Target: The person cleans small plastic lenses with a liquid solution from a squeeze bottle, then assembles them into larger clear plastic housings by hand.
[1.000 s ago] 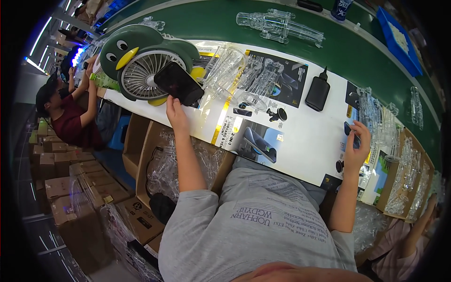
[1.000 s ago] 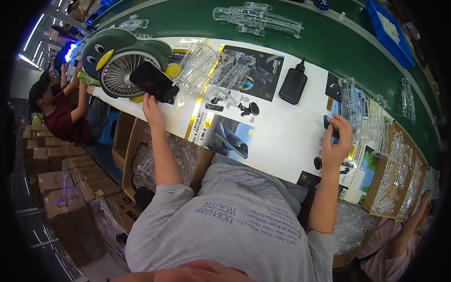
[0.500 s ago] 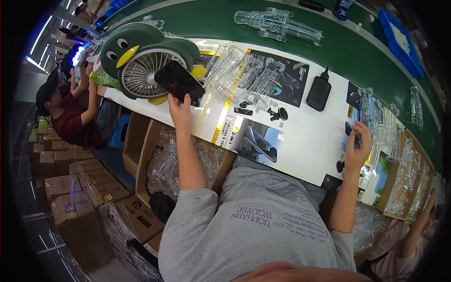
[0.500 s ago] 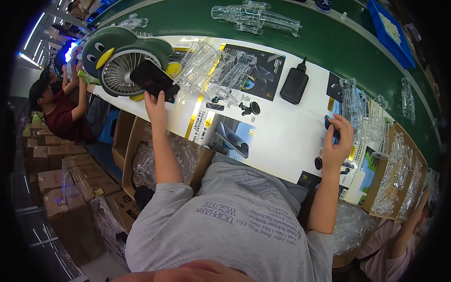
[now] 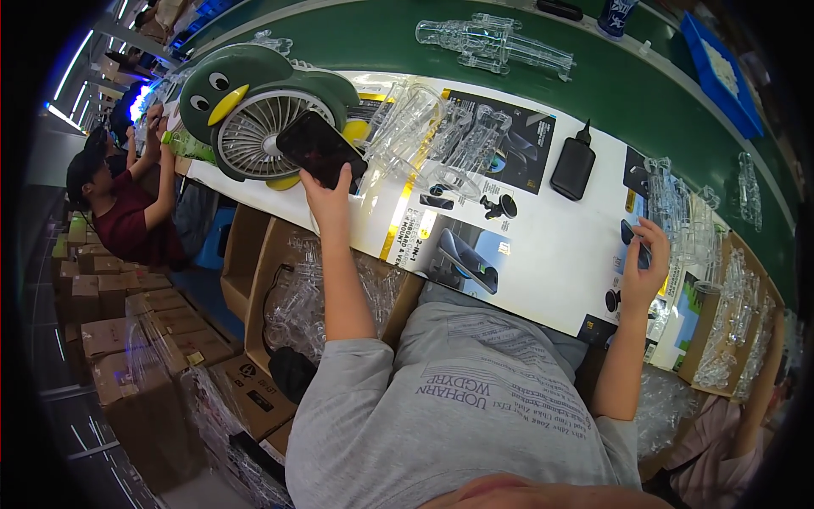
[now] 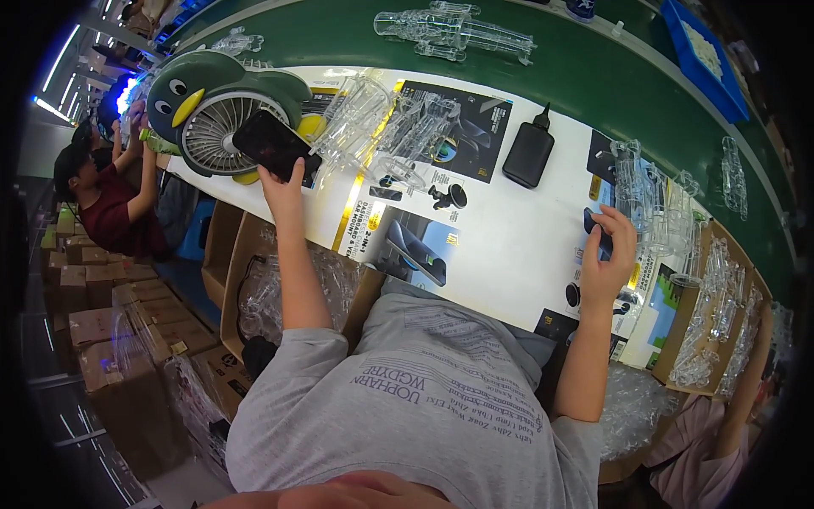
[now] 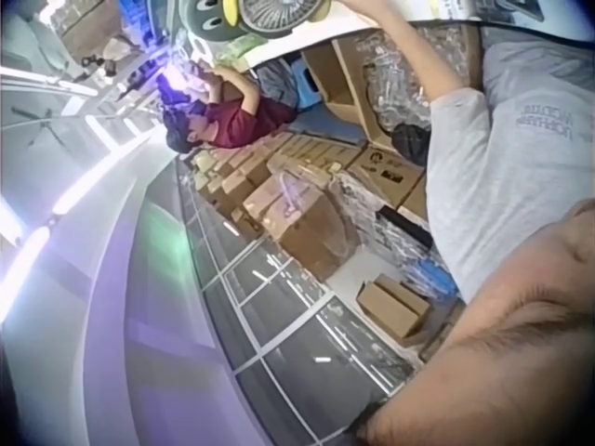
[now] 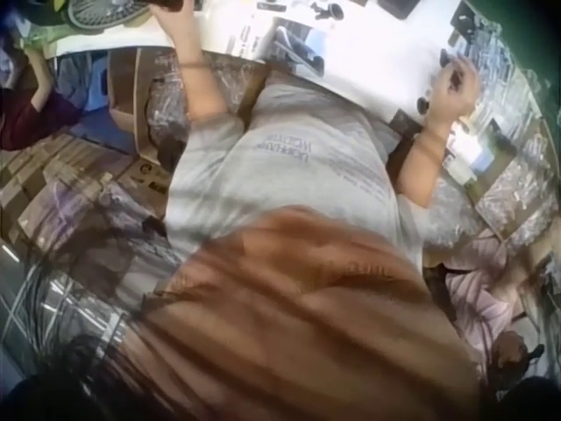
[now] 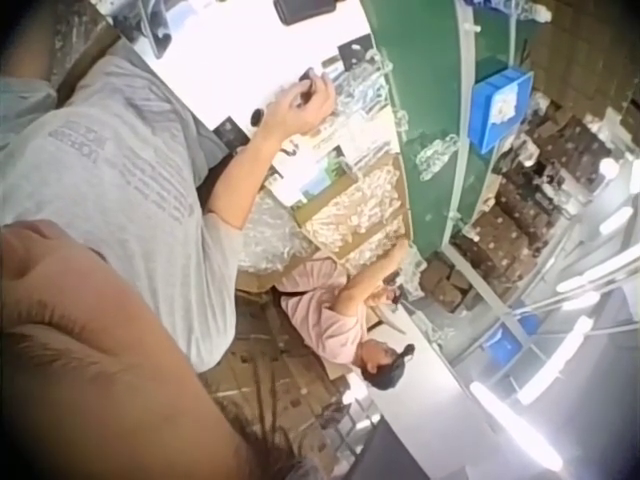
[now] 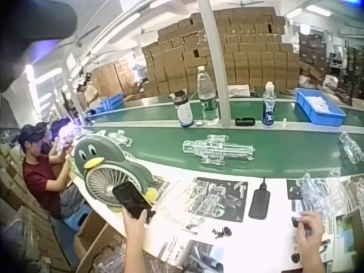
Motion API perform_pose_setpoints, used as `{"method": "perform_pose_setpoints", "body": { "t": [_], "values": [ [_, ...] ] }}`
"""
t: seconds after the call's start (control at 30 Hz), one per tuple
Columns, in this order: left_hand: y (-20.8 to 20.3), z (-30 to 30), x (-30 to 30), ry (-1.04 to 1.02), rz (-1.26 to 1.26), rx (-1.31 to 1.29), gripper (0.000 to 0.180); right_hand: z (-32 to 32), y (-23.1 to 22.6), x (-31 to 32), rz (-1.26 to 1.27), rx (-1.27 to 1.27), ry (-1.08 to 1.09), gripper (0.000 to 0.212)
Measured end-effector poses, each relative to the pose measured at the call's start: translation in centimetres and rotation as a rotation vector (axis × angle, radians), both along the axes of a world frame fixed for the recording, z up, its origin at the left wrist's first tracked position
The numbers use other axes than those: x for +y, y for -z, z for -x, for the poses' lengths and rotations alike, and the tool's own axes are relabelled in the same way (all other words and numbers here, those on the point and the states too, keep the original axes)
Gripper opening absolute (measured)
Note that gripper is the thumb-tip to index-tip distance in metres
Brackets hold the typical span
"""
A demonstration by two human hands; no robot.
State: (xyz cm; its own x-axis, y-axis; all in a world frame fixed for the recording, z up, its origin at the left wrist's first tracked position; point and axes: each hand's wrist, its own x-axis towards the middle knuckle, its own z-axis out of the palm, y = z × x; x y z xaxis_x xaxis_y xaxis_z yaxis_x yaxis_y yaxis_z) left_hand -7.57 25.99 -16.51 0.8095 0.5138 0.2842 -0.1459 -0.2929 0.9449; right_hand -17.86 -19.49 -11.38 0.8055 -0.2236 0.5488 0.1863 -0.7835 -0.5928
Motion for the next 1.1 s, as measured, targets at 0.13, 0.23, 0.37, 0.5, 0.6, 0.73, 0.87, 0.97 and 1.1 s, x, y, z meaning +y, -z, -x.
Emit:
{"method": "perform_pose_setpoints", "body": {
  "t": [0.13,0.23,0.37,0.5,0.6,0.73,0.87,0.97,1.1],
  "values": [
    [-0.7,-0.1,-1.0,-0.117,-0.171,0.086,0.083,0.0,0.2,-0.1,-0.021,0.001,0.0,0.015],
    [-2.0,0.1,-2.1,-0.161,-0.229,0.14,0.087,0.0,0.3,-0.2,-0.025,-0.005,0.0,0.015],
    [-2.6,0.2,-2.5,-0.205,-0.302,0.159,0.088,0.0,0.2,-0.2,-0.005,-0.002,0.001,0.015],
    [-2.7,0.5,-2.8,-0.24,-0.295,0.203,0.088,0.1,0.1,-0.2,-0.002,-0.001,0.009,0.015],
    [-1.3,0.5,-1.5,-0.12,-0.125,0.025,0.086,0.2,-0.2,0.0,-0.021,0.007,0.032,0.014],
    [-1.9,2.1,-2.0,-0.18,-0.194,0.032,0.07,0.1,-0.3,0.2,-0.026,-0.004,0.028,0.013],
    [-1.7,3.3,-1.0,-0.174,-0.182,-0.108,0.041,-0.5,0.0,0.4,-0.023,-0.019,-0.004,0.016],
    [-0.8,2.8,-0.3,-0.123,-0.147,-0.081,0.039,-0.4,0.3,0.3,0.011,-0.023,-0.02,0.016],
    [-0.4,2.1,-0.1,-0.11,-0.04,-0.055,0.037,-0.3,0.5,0.0,0.007,-0.007,-0.024,0.016]
  ]
}}
